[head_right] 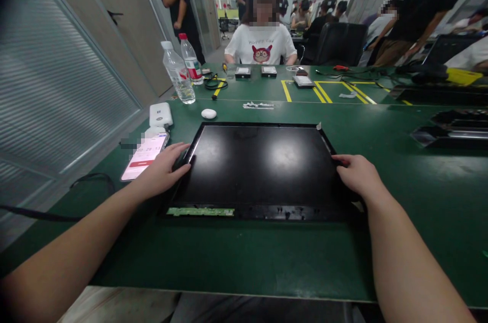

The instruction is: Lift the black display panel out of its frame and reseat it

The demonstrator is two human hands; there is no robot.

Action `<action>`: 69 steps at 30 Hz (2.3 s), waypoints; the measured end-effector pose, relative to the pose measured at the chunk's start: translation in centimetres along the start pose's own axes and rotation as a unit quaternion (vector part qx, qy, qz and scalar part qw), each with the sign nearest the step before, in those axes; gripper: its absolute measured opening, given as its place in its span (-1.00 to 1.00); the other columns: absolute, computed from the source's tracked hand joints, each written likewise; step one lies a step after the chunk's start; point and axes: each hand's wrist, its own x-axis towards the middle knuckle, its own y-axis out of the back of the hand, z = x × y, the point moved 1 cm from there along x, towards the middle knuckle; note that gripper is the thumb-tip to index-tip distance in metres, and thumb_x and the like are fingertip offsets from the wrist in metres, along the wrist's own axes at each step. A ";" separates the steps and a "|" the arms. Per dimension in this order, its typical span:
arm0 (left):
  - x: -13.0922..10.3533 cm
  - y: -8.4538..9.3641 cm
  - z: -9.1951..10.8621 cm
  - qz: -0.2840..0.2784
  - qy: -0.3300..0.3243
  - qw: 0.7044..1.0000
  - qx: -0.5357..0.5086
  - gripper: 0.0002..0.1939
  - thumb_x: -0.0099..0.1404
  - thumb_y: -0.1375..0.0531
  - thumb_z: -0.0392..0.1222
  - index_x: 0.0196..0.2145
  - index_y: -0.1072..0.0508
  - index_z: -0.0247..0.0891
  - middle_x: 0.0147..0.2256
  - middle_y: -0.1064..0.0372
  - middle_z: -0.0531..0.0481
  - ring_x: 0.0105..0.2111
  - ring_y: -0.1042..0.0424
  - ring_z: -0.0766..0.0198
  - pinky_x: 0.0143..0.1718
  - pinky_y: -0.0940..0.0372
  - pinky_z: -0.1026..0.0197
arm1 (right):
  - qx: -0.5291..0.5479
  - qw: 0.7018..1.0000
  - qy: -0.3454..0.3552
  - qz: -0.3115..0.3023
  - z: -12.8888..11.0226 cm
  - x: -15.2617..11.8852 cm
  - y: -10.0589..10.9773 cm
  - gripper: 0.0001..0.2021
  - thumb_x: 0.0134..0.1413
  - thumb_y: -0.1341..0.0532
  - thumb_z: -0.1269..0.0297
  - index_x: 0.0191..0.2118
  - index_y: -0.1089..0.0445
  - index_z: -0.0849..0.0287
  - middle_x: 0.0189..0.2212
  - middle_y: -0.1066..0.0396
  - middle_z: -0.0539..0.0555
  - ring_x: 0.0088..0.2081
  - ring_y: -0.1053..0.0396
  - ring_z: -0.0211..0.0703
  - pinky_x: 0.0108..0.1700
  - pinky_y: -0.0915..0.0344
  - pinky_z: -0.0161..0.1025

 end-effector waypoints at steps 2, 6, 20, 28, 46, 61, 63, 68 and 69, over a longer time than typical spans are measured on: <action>-0.3 0.4 0.2 -0.018 -0.041 0.999 -0.009 -0.36 0.40 -0.13 0.09 0.29 -0.40 -0.33 0.40 -0.16 -0.40 0.37 -0.17 -0.28 0.36 -0.11 -0.33 | 0.008 1.000 0.003 0.010 0.3 0.2 -0.1 -0.56 -0.01 -0.19 0.37 0.00 -0.64 0.18 -0.27 -0.62 0.20 -0.36 -0.48 -0.02 -0.26 -0.31 -0.15; -1.0 1.8 0.9 -0.123 -0.150 0.980 -0.040 -0.47 0.39 -0.24 0.16 0.23 -0.51 -0.05 0.43 -0.16 -0.17 0.38 -0.18 -0.20 0.35 -0.15 -0.26 | 0.017 1.000 -0.004 -0.001 0.7 0.5 -0.2 -0.55 -0.01 -0.18 0.37 0.00 -0.63 0.16 -0.33 -0.60 0.18 -0.38 -0.47 0.00 -0.27 -0.32 -0.12; -1.5 3.8 0.9 -0.211 -0.154 0.963 -0.060 -0.41 0.18 -0.43 0.05 0.19 -0.57 0.13 0.41 -0.23 -0.01 0.35 -0.29 -0.19 0.29 -0.29 -0.16 | 0.028 1.000 0.009 0.010 0.9 0.6 -0.5 -0.57 -0.07 -0.18 0.40 -0.08 -0.65 0.10 -0.39 -0.56 0.16 -0.37 -0.51 0.07 -0.24 -0.43 -0.03; -1.4 3.9 1.3 -0.208 -0.148 0.963 -0.083 -0.49 0.17 -0.42 0.03 0.10 -0.65 0.08 0.39 -0.27 -0.03 0.29 -0.38 -0.21 0.22 -0.39 -0.15 | 0.023 0.999 0.027 0.017 0.3 0.3 -0.5 -0.58 -0.07 -0.14 0.46 -0.12 -0.65 0.14 -0.43 -0.55 0.13 -0.34 -0.52 0.02 -0.20 -0.43 -0.10; -1.7 3.9 1.2 -0.223 -0.169 0.957 -0.070 -0.54 0.25 -0.37 -0.01 0.10 -0.64 -0.04 0.41 -0.23 -0.11 0.32 -0.34 -0.15 0.25 -0.37 -0.12 | 0.025 1.000 -0.013 0.001 -0.8 -0.4 0.1 -0.60 0.02 -0.12 0.48 -0.09 -0.63 0.21 -0.46 -0.51 0.19 -0.36 -0.46 0.02 -0.18 -0.34 -0.12; -0.3 0.6 -0.2 -0.038 -0.040 0.994 0.099 -0.40 0.43 -0.11 0.08 0.17 -0.54 -0.46 0.31 -0.30 -0.48 0.30 -0.29 -0.31 0.32 -0.18 -0.28 | 0.026 0.999 -0.027 -0.023 0.2 0.3 -0.5 -0.52 0.09 -0.13 0.49 0.10 -0.58 0.27 -0.29 -0.58 0.19 -0.36 -0.45 -0.12 -0.25 -0.29 -0.26; -0.2 0.3 -0.2 -0.049 -0.034 0.993 0.106 -0.42 0.46 -0.05 0.03 0.19 -0.53 -0.45 0.27 -0.35 -0.46 0.27 -0.33 -0.27 0.30 -0.22 -0.24 | 0.025 0.999 -0.024 -0.024 0.4 0.4 -0.5 -0.52 0.10 -0.13 0.49 0.10 -0.58 0.27 -0.25 -0.59 0.21 -0.35 -0.46 -0.12 -0.24 -0.29 -0.25; 0.0 -0.2 0.0 -0.048 -0.024 0.995 0.087 -0.44 0.46 0.05 -0.16 0.20 -0.51 -0.49 0.23 -0.40 -0.44 0.24 -0.37 -0.22 0.28 -0.26 -0.19 | 0.005 1.000 -0.015 -0.022 0.6 0.6 -0.7 -0.53 0.16 -0.10 0.47 0.13 -0.57 0.30 -0.25 -0.58 0.24 -0.36 -0.43 -0.12 -0.24 -0.29 -0.23; 0.1 -0.3 0.0 -0.047 -0.022 0.995 0.081 -0.43 0.45 0.06 -0.18 0.21 -0.51 -0.50 0.23 -0.40 -0.44 0.24 -0.38 -0.21 0.28 -0.26 -0.18 | 0.002 1.000 -0.018 -0.024 0.5 0.6 -0.6 -0.53 0.17 -0.10 0.47 0.13 -0.57 0.31 -0.27 -0.58 0.23 -0.37 -0.43 -0.12 -0.24 -0.28 -0.23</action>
